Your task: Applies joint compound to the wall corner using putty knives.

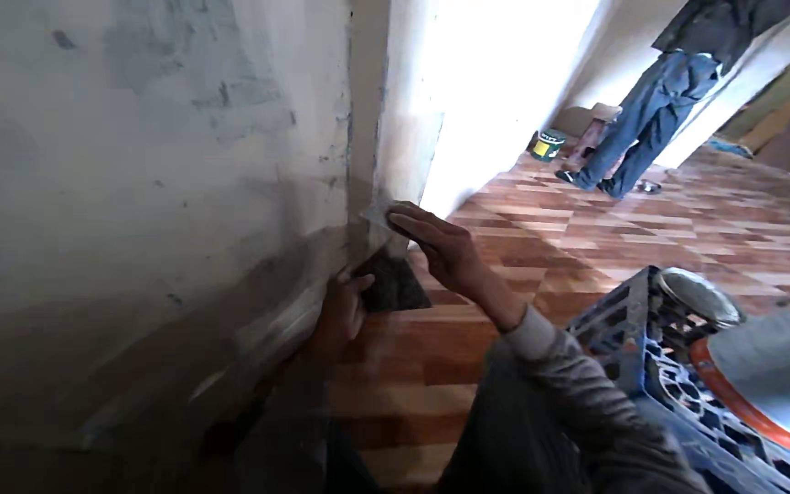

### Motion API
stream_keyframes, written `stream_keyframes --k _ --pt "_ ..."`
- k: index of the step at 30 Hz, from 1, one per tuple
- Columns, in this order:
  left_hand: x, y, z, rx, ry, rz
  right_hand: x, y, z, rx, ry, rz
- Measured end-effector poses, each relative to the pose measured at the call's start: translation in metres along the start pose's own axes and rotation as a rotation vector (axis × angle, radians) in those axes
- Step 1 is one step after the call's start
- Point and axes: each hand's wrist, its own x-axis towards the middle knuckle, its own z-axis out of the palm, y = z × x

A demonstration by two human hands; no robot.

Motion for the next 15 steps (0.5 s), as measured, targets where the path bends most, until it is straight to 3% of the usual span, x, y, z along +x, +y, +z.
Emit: stream_keyframes --k 4,9,12,15 --pt "-0.012 0.005 0.018 -0.228 -0.14 -0.08 -0.038 0.008 -0.037 -0.09 -0.242 -0.159" --pt "-0.028 0.009 0.027 -0.239 -0.193 -0.108 -0.069 0.001 -0.031 -0.071 -0.389 -0.106" --pt "-0.014 -0.01 0.019 -0.269 -0.281 -0.014 -0.091 0.0 -0.016 -0.111 -0.325 -0.081" --pt "-0.013 -0.015 0.023 -0.276 -0.186 0.024 -0.109 0.0 -0.002 -0.16 -0.157 -0.018"
